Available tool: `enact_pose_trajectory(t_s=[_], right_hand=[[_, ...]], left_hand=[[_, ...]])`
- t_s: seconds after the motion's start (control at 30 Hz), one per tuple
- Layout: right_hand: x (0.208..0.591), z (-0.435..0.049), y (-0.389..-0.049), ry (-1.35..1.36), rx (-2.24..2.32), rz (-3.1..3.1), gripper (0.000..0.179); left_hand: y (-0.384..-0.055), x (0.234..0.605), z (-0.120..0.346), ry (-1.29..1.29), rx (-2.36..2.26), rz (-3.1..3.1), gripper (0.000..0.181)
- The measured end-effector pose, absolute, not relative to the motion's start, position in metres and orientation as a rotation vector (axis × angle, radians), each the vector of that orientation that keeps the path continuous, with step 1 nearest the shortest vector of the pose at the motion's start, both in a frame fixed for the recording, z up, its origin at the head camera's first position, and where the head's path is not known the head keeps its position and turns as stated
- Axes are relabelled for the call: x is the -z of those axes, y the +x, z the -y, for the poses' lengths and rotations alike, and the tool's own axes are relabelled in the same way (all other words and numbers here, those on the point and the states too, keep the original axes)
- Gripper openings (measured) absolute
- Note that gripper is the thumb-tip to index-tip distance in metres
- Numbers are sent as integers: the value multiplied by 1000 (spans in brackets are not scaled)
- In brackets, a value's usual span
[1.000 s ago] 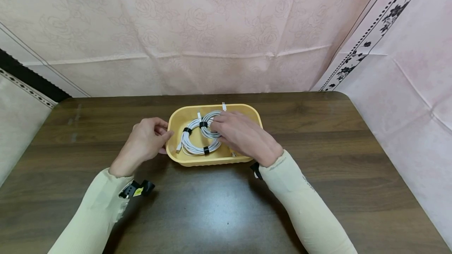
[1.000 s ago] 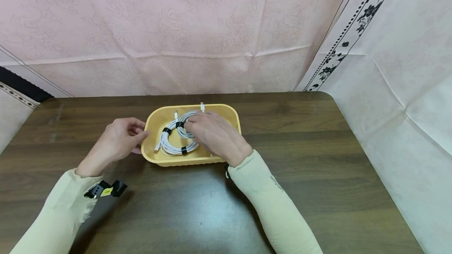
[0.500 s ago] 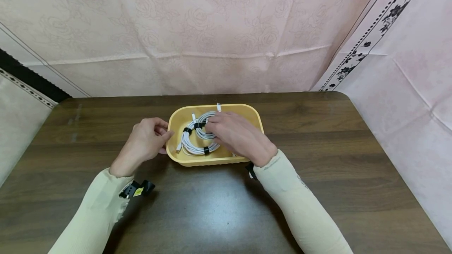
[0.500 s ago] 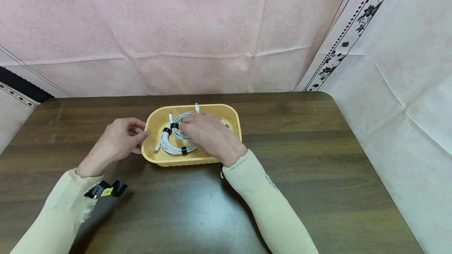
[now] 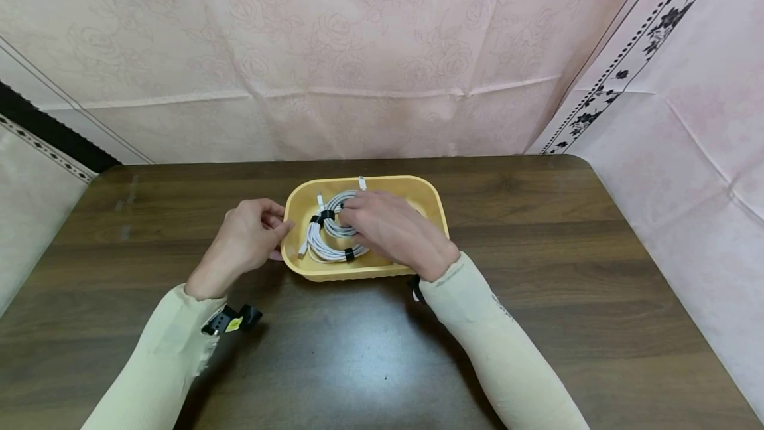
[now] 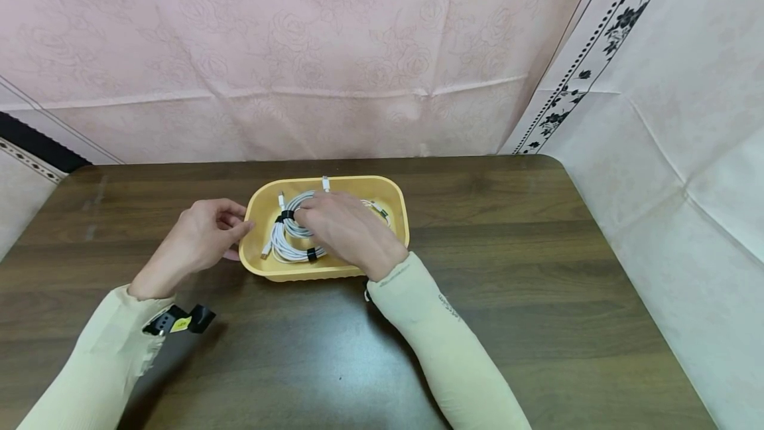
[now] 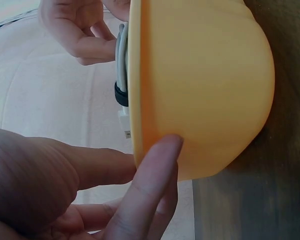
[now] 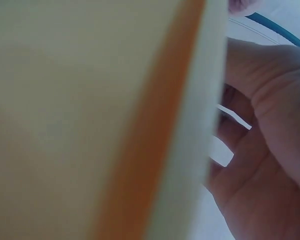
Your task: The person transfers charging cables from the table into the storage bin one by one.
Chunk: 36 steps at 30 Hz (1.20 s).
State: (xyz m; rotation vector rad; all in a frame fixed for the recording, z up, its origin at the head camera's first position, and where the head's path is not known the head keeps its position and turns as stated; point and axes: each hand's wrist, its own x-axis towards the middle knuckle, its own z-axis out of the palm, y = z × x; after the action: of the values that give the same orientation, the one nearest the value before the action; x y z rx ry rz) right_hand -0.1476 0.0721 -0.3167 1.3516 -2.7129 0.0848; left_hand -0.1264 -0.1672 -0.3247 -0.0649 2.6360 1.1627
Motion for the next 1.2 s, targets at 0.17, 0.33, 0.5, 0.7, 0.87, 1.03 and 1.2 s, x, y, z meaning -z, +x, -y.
enact_pose_trajectory(t_s=[0.17, 0.33, 0.5, 0.7, 0.87, 1.03, 1.2], right_hand=[[319, -69, -148, 1361, -104, 2719, 11], [321, -67, -149, 1366, -104, 2731, 10], [323, -65, -150, 1368, -88, 2738, 12], [326, -63, -151, 1367, -109, 2736, 15], [327, -62, -152, 1374, -129, 2729, 15], [328, -61, -152, 1379, -133, 2732, 15], [330, -62, -153, 1367, -127, 2740, 16]], left_hand=[[-127, 325, 167, -60, -1173, -2636, 33], [-127, 325, 167, -55, -1181, -2635, 32], [-127, 326, 167, -57, -1172, -2637, 32], [-127, 325, 167, -42, -1183, -2644, 33], [-127, 325, 167, -34, -1189, -2652, 32], [-127, 326, 167, -33, -1194, -2654, 32], [-126, 326, 167, -23, -1187, -2663, 33]])
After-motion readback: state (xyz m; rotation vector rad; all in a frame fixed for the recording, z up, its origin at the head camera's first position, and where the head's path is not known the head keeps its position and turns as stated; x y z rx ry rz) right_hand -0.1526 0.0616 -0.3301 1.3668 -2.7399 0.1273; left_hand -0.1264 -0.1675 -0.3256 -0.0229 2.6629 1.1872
